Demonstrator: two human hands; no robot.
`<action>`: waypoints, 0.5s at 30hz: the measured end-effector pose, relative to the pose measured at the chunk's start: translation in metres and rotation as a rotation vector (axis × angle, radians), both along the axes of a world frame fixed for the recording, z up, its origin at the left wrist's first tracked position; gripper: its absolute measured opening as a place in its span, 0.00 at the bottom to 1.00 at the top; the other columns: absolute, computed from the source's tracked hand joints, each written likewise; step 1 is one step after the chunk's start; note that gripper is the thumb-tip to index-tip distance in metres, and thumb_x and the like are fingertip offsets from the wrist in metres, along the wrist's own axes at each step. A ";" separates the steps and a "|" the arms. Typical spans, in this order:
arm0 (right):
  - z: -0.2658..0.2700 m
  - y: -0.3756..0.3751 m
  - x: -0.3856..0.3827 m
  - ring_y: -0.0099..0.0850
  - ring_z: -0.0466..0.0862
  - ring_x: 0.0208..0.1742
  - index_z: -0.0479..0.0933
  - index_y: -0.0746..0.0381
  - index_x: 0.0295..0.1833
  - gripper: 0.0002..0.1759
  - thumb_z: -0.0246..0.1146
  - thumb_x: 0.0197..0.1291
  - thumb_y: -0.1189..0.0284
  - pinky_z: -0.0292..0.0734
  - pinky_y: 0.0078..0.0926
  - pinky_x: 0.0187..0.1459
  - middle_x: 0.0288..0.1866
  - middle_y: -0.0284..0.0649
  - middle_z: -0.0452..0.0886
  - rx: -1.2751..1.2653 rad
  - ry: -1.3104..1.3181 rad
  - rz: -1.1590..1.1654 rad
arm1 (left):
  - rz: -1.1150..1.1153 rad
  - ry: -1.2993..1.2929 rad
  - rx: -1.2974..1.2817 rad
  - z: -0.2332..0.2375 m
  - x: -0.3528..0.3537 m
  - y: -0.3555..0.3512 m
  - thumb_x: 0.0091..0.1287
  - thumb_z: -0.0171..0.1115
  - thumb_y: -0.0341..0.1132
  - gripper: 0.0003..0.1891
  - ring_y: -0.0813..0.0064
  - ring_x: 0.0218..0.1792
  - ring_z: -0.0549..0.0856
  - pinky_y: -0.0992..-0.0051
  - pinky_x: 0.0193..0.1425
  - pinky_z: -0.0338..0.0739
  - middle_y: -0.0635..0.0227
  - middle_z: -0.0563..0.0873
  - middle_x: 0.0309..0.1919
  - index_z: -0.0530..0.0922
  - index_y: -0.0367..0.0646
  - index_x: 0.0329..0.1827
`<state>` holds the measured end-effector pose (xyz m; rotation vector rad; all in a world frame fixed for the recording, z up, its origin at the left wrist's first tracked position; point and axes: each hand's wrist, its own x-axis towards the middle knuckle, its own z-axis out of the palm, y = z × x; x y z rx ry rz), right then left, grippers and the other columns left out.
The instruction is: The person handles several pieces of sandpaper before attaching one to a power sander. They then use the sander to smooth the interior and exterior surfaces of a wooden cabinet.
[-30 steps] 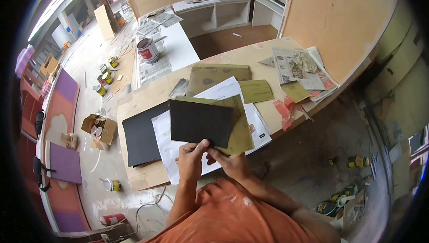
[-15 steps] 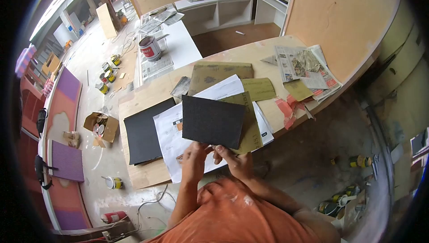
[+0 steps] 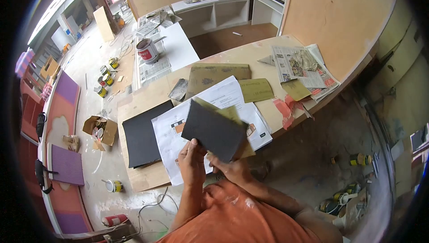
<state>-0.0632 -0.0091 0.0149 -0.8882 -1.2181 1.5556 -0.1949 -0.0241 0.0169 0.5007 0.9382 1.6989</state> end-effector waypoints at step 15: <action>-0.007 0.003 0.002 0.18 0.81 0.25 0.81 0.65 0.42 0.08 0.68 0.64 0.71 0.75 0.18 0.26 0.27 0.32 0.83 0.036 -0.014 0.028 | 0.007 -0.187 0.030 -0.015 0.009 -0.001 0.73 0.60 0.33 0.12 0.78 0.30 0.80 0.76 0.35 0.73 0.66 0.82 0.28 0.77 0.39 0.29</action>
